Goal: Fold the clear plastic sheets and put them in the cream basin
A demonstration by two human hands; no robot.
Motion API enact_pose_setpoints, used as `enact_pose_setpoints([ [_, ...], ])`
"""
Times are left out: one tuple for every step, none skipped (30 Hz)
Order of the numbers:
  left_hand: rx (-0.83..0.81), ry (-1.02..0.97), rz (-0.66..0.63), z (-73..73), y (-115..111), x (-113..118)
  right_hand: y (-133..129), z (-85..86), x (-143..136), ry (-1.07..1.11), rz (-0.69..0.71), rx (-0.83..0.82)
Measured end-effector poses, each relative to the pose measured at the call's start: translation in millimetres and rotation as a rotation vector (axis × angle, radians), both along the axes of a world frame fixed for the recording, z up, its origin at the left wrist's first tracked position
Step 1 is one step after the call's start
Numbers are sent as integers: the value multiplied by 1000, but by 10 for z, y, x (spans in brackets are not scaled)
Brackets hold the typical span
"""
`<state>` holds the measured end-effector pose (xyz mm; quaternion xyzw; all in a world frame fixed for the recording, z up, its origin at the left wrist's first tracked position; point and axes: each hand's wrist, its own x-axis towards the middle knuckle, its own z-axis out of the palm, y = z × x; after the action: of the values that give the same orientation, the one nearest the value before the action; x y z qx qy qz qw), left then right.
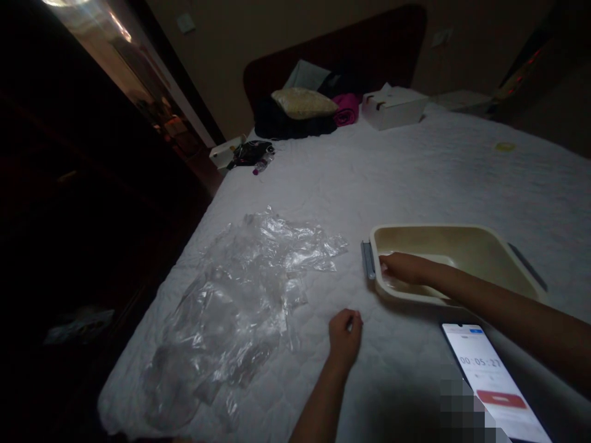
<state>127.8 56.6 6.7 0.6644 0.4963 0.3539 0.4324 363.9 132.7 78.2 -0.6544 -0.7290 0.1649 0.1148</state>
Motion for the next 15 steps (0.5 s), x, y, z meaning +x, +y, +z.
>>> enact_pose_setpoints([
  [9, -3, 1, 4, -1, 6, -21, 83, -12, -39, 21, -35],
  [19, -5, 0, 16, -3, 12, -49, 182, -38, -89, 22, -53],
  [30, -8, 4, 35, -7, 18, -85, 296, -81, -135, -2, -38],
  [34, -14, 2, 60, -13, 21, -131, 421, -142, -167, -54, 18],
  [37, -20, 1, 91, -23, 19, -187, 550, -223, -169, -93, 93],
  [43, -26, 0, 126, -39, 10, -254, 674, -321, -141, -121, 185],
  [52, -29, -5, 164, -61, -10, -329, 785, -436, -100, -136, 284],
  [68, -24, -11, 201, -91, -43, -412, 871, -563, -65, -138, 383],
  [92, -14, -12, 237, -128, -93, -501, 923, -699, -35, -122, 458],
  [125, 3, -11, 268, -172, -159, -593, 934, -842, -16, -94, 510],
  [164, 26, -4, 295, -222, -242, -687, 900, -989, 2, -56, 526],
  [211, 53, 8, 314, -276, -341, -780, 819, -1137, 23, -15, 523],
  [264, 83, 27, 325, -330, -455, -871, 696, -1283, 45, 14, 515],
  [320, 114, 50, 328, -381, -580, -957, 538, -1426, 66, 19, 508],
  [382, 143, 79, 324, -428, -712, -1037, 354, -1560, 92, 11, 505],
])
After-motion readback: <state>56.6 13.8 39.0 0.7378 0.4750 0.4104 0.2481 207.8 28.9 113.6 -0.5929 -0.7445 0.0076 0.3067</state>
